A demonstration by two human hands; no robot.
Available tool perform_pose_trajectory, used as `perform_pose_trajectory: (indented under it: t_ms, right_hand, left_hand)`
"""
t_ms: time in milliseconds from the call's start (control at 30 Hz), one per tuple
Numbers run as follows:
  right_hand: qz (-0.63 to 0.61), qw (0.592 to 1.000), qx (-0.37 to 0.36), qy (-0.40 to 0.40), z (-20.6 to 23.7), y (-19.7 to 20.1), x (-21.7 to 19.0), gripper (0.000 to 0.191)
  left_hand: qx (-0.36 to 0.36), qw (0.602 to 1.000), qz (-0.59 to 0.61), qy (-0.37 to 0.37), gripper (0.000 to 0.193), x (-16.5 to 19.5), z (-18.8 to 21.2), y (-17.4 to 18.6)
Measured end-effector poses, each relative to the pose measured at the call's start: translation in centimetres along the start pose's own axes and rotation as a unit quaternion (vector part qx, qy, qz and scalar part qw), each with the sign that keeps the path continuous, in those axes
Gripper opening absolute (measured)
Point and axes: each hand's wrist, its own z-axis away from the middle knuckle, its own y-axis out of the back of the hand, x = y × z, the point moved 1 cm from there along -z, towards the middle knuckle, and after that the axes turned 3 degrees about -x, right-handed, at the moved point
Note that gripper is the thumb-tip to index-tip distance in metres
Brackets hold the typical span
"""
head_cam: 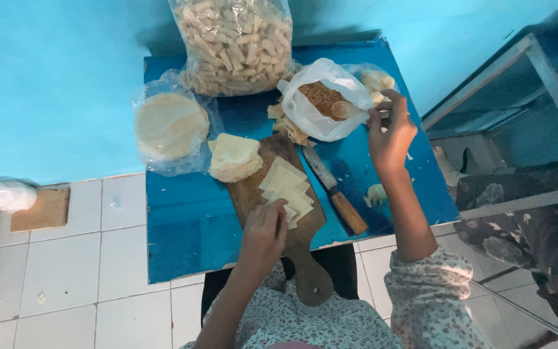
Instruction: The person cuts a stack of thin round dough wrappers with a knife, separates the wrapper sheets one at a time, and lays them on a wooden board. They spoon brown filling from a plastic bag onto a wrapper and fold the wrapper around the filling to form filled rolls, setting finished rolls aside.
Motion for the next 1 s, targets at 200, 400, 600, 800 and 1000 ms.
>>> perform_pose_trajectory:
  t_ms: [200,400,600,800,1000]
  right_hand:
    - [0.226,0.962,0.012,0.153,2.3,0.9,-3.3,0.057]
    - [0.058,0.964,-0.247,-0.074,12.6,1.5,-9.6,0.045]
    - [0.014,0.984,-0.170,-0.059,15.0,-0.9,-11.4,0.044]
    - [-0.097,0.966,-0.178,-0.161,15.0,-1.8,-10.9,0.056]
    - [-0.072,0.963,-0.181,-0.186,15.1,-2.3,-10.6,0.057]
  left_hand:
    - [-0.026,0.998,-0.048,-0.030,0.033,-0.7,-0.2,-0.1]
    - [-0.023,0.999,-0.023,-0.027,0.036,-1.1,-0.4,0.0]
    - [-0.032,0.999,-0.018,-0.023,0.032,-1.4,-0.8,0.1]
    - [-0.040,0.997,-0.043,-0.044,0.019,-1.4,-0.8,0.5]
    - [-0.050,0.997,-0.036,-0.052,0.019,-1.6,-0.6,0.6]
